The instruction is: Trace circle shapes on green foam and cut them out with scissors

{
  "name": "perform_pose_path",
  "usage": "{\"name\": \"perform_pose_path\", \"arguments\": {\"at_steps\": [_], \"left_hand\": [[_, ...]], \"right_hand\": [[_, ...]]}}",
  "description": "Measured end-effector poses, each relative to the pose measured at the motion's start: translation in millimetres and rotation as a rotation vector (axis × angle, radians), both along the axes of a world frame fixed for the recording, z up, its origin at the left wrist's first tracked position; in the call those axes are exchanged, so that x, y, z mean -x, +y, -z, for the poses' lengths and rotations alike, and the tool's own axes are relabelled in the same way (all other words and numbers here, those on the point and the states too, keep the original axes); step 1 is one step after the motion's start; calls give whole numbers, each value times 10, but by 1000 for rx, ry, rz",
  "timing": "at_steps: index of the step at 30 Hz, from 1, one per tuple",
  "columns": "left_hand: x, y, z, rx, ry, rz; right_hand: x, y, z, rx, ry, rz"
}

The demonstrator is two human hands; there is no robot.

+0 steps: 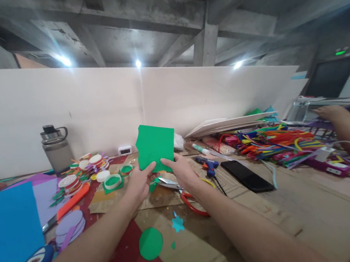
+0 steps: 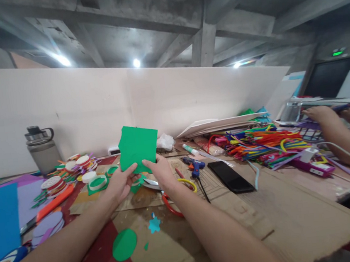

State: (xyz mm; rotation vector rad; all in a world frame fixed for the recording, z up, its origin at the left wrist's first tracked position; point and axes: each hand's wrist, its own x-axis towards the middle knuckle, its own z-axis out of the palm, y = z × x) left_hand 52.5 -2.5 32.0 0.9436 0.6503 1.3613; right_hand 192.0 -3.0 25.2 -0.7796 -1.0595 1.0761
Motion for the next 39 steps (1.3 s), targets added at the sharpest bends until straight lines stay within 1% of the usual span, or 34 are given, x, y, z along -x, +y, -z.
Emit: {"name": "perform_pose_path", "arguments": {"at_steps": [2, 5, 7, 9, 11, 14, 16, 18, 21, 23, 26, 28, 30, 34, 39], "left_hand": [[4, 0, -10, -20, 15, -58], [32, 23, -36, -55, 48, -133], [46, 41, -52, -73, 83, -173], [42, 45, -68, -76, 99, -193], [16, 23, -85, -60, 39, -176], [-48, -43, -104, -26, -95, -81], [-86, -79, -102, -18, -92, -20], [-103, -92, -90, -17, -49, -19], [-88, -63, -67, -24, -37, -80], [-64, -28, -51, -49, -39, -93], [-44, 11, -27, -98, 19, -117], [-48, 11, -25, -114, 59, -123], [-64, -12, -43, -119, 43, -92], [-93, -70, -93, -117, -41, 42], [-82, -68, -91, -112, 0, 30]], "right_hand": [[6, -21, -15, 0, -12, -25], [3, -53, -50, 43, -31, -48], [-4, -70, -72, 67, -77, -37], [-9, -81, -88, 76, -135, 2], [-7, -87, -98, 74, -158, 38], [9, -96, -108, 37, -106, 40], [20, -107, -117, 20, -70, 33], [26, -123, -129, 16, -59, 16], [32, -149, -151, 16, -38, -31], [34, -157, -159, 30, -28, -42], [34, -149, -147, 49, -74, -17], [32, -137, -130, 35, -117, 11], [27, -128, -115, 5, -131, 38], [21, -124, -111, -27, -93, 68], [20, -119, -108, -21, -136, 70]]}}
